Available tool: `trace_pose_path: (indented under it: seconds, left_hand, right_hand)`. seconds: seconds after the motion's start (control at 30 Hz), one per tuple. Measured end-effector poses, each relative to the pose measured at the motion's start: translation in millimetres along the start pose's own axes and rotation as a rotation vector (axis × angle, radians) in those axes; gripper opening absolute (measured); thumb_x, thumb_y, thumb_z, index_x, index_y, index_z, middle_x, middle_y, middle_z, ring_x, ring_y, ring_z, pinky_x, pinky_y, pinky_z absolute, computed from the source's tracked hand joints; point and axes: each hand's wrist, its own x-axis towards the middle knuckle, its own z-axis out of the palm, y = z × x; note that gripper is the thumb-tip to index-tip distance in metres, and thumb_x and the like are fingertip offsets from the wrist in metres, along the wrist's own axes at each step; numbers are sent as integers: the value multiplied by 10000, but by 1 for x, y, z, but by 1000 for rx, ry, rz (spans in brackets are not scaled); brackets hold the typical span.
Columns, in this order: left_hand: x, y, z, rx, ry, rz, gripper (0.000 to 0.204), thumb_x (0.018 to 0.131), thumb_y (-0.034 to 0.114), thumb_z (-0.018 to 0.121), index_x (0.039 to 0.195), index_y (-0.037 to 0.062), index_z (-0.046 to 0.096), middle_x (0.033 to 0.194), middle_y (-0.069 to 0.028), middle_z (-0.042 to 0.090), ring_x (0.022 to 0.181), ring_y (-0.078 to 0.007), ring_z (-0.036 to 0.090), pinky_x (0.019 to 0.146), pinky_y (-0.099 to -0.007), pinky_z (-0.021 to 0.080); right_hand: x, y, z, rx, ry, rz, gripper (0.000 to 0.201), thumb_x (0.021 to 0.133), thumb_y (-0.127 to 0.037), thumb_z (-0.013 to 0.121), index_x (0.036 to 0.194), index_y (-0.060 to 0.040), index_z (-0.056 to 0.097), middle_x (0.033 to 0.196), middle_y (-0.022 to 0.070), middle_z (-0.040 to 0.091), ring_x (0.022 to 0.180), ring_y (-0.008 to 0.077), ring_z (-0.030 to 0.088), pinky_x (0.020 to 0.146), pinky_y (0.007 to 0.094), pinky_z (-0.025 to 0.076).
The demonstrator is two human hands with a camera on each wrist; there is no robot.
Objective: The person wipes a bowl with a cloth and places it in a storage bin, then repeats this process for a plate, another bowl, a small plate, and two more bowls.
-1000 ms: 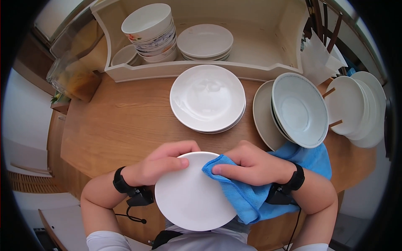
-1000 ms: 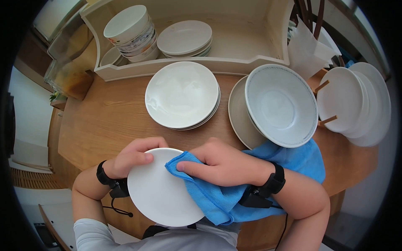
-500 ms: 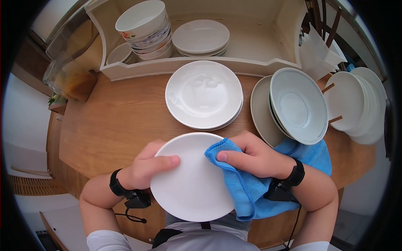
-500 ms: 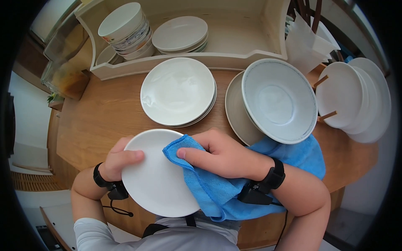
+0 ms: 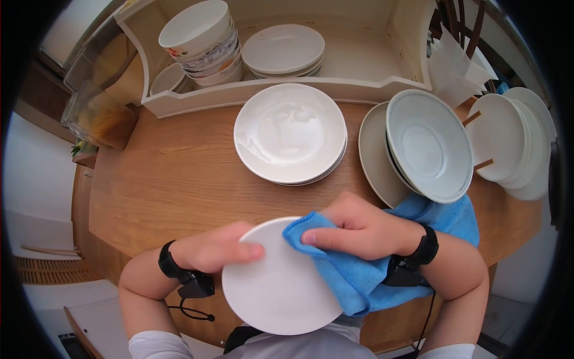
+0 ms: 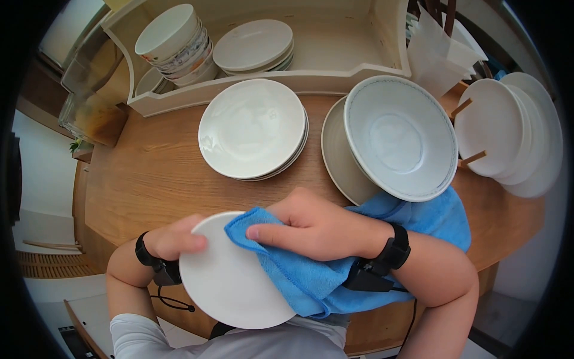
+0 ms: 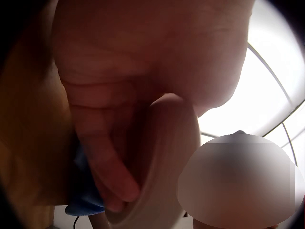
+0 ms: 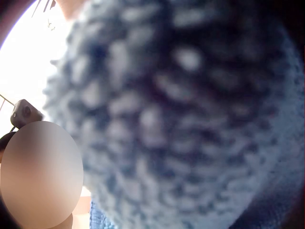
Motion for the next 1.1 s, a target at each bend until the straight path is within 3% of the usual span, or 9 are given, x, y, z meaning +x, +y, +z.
trace_pose_path:
  seconds: [0.17,0.27,0.37,0.57,0.8,0.87,0.93,1.0,1.1]
  left_hand:
    - [9,12,10,147,-71,-86,466,1019,284,585,1321,-69,557,1182,-121,677,1036,-144,636,885,-304,526]
    - [1,8,19,-76,139,31,472,1009,252,587,1353,-66,526,1214,-134,665,1065,-167,647,898,-313,531]
    - [-3,8,16,-198,355,214,548,987,251,590,1414,-63,451,1271,-176,634,1125,-229,648,930,-353,536]
    - [-3,6,15,-183,411,335,667,967,332,612,1463,-48,378,1359,-192,573,1203,-245,604,980,-380,515]
    - [-7,3,9,-254,222,169,840,918,472,659,1511,-18,321,1439,-170,509,1304,-235,517,1052,-390,459]
    - [-2,3,10,-165,60,5,829,937,474,641,1526,-1,304,1449,-165,497,1318,-223,494,1059,-367,447]
    - [4,0,8,-132,17,-31,712,968,387,622,1500,-9,363,1394,-150,552,1253,-203,539,1021,-337,465]
    - [9,2,6,236,-91,-66,584,980,282,612,1447,-27,444,1305,-135,618,1164,-185,589,964,-326,492]
    - [5,8,16,80,64,-50,516,963,217,620,1390,-45,496,1229,-129,656,1112,-182,619,919,-320,512]
  right_hand:
    - [1,2,2,-189,-61,18,336,1013,-301,590,999,18,693,758,131,683,684,128,607,658,308,490]
    - [2,7,4,-60,91,-73,339,1023,-304,580,1047,14,698,830,83,706,756,97,610,702,286,497]
    - [-2,-5,4,362,169,100,266,1019,-222,591,1065,26,678,956,-9,673,865,59,565,781,250,484]
    - [-4,3,0,204,95,31,350,1040,-278,559,1177,30,655,1026,30,696,939,80,597,842,274,505]
    - [0,3,2,232,93,50,365,1029,-301,586,1138,35,674,969,63,726,881,106,632,803,291,519]
    - [0,3,1,1,30,-41,360,1015,-313,605,1069,32,695,857,121,733,760,138,651,728,307,524]
    - [1,2,3,-57,27,-49,356,1003,-314,619,1005,33,702,771,165,708,669,169,649,672,324,519]
    - [2,-1,3,-149,-18,-29,355,996,-313,628,977,33,703,737,173,692,640,177,642,653,327,511]
    - [1,6,4,-87,66,-45,351,1011,-310,607,1050,27,699,819,124,722,726,139,644,706,301,518]
